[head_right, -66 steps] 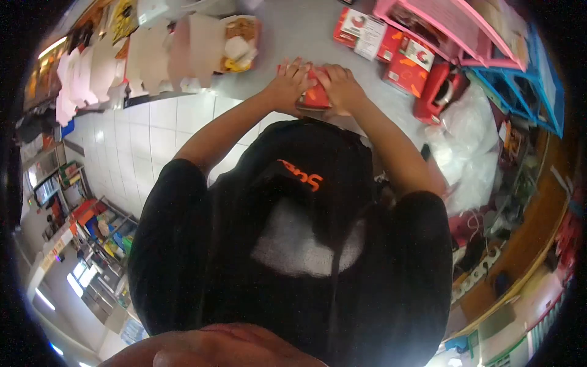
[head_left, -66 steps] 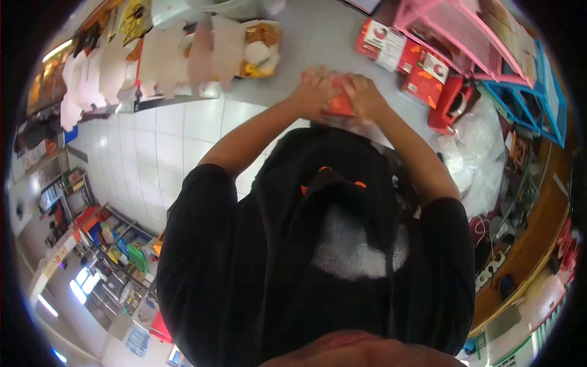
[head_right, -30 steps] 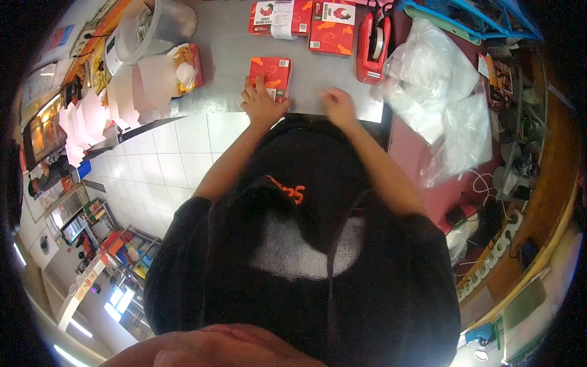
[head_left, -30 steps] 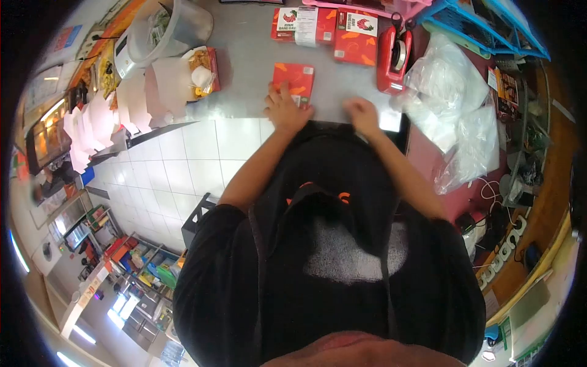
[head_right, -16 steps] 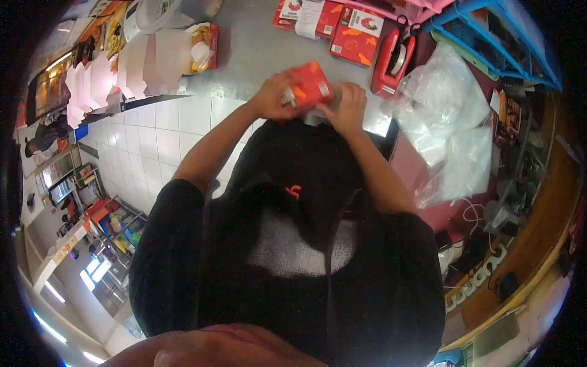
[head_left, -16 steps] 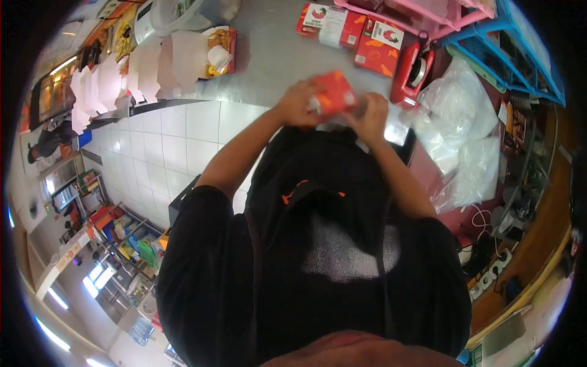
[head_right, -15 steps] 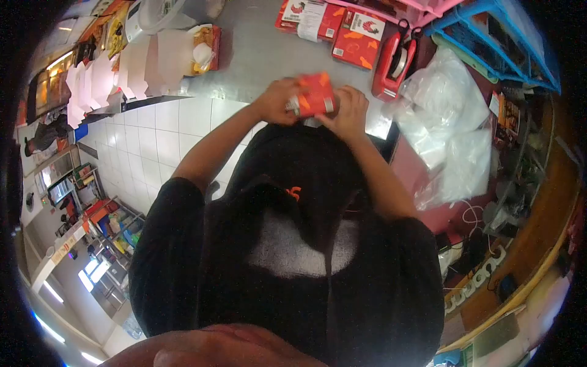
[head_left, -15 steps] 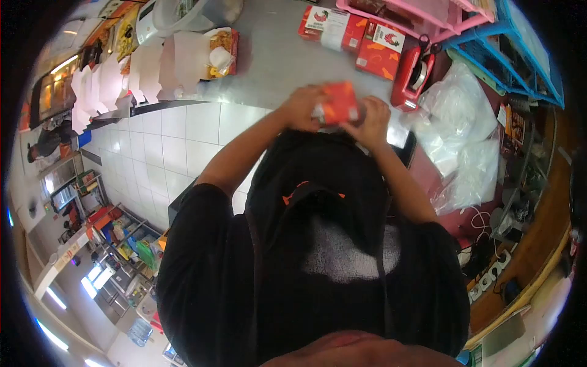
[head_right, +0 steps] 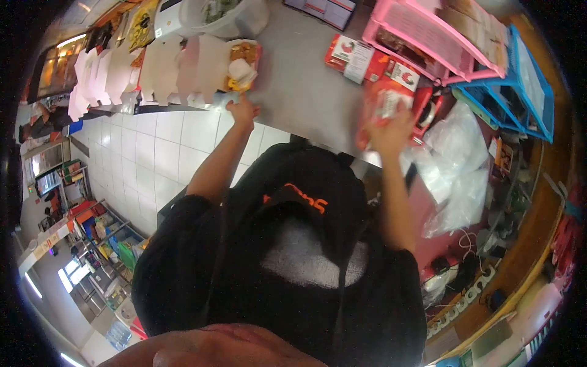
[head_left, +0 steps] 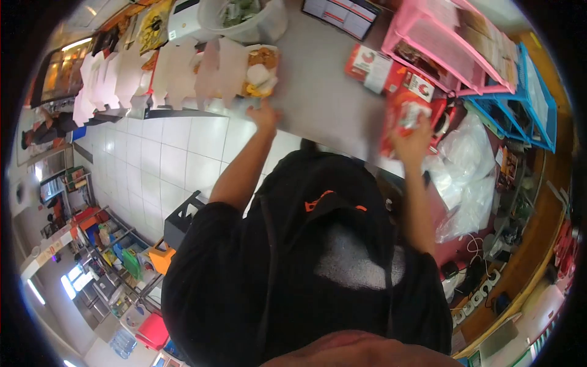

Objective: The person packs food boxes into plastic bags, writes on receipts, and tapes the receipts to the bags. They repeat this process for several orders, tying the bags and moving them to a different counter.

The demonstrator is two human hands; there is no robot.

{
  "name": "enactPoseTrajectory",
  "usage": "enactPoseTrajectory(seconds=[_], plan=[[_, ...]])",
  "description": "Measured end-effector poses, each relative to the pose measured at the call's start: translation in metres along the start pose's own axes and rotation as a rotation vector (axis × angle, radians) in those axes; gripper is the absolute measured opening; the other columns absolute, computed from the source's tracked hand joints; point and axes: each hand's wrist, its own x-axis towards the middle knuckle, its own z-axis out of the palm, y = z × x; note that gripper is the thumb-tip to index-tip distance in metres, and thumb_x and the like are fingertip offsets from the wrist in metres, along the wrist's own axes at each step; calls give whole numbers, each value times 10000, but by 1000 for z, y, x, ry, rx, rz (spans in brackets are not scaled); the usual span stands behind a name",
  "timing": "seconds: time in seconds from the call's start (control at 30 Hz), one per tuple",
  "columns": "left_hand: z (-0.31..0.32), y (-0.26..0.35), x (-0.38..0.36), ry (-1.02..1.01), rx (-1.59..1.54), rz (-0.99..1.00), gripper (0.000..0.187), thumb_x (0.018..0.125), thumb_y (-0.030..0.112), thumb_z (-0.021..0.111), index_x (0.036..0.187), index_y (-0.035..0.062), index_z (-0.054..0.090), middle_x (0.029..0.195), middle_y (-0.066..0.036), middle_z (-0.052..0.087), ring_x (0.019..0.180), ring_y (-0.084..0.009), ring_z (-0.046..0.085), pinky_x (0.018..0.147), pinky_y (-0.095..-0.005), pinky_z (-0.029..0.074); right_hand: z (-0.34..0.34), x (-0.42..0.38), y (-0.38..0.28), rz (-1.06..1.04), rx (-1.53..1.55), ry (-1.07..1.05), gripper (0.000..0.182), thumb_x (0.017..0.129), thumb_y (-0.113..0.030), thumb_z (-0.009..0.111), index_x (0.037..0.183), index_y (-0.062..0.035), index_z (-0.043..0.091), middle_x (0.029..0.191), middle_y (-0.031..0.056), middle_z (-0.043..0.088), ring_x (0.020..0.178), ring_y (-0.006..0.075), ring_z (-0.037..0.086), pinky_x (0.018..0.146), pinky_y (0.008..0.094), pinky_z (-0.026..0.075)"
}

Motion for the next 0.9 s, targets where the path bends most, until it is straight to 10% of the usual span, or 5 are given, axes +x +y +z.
enactPoseTrajectory(seconds=[0.33, 0.43, 0.53, 0.73, 0.9], plan=[[-9, -12, 72, -150, 92, -115, 587, 892, 167, 511, 1300, 48, 105, 808, -158, 588, 530, -251, 611, 427, -353, 504, 44, 89, -2, 68, -597, 186, 828, 715, -634, 692, 1375, -196, 453, 1393, 255, 373, 1327, 444, 308, 1042, 623, 253], [-50, -47, 85, -102, 529, 211, 485, 848, 189, 534, 1262, 15, 352, 1057, -273, 613, 774, -410, 651, 714, -491, 527, 51, 60, -29, -162, -326, 258, 642, 769, -453, 723, 1299, -154, 519, 1345, 237, 413, 1252, 416, 376, 1029, 565, 291], [-88, -28, 66, -335, 791, 342, 436, 851, 116, 498, 1245, 17, 340, 769, -169, 642, 534, -241, 635, 466, -360, 524, 76, 30, -61, -308, -63, 90, 525, 765, -206, 741, 1239, -83, 551, 1283, 193, 484, 1221, 362, 418, 1036, 481, 319], [-74, 20, 39, -567, 1053, 371, 463, 806, 272, 625, 1159, -4, 510, 917, -292, 645, 864, -487, 606, 772, -532, 482, 123, 28, -128, -333, 36, -32, 458, 760, -178, 745, 1178, -77, 588, 1157, 163, 580, 1122, 361, 510, 1002, 432, 393], [-23, 98, 57, -184, 643, 1397, 429, 751, 306, 722, 1056, 29, 601, 833, -187, 638, 802, -364, 611, 747, -418, 492, 109, 47, -112, -123, 74, -516, 200, 782, -131, 722, 920, -31, 617, 868, 115, 652, 770, 260, 614, 726, 335, 496]])
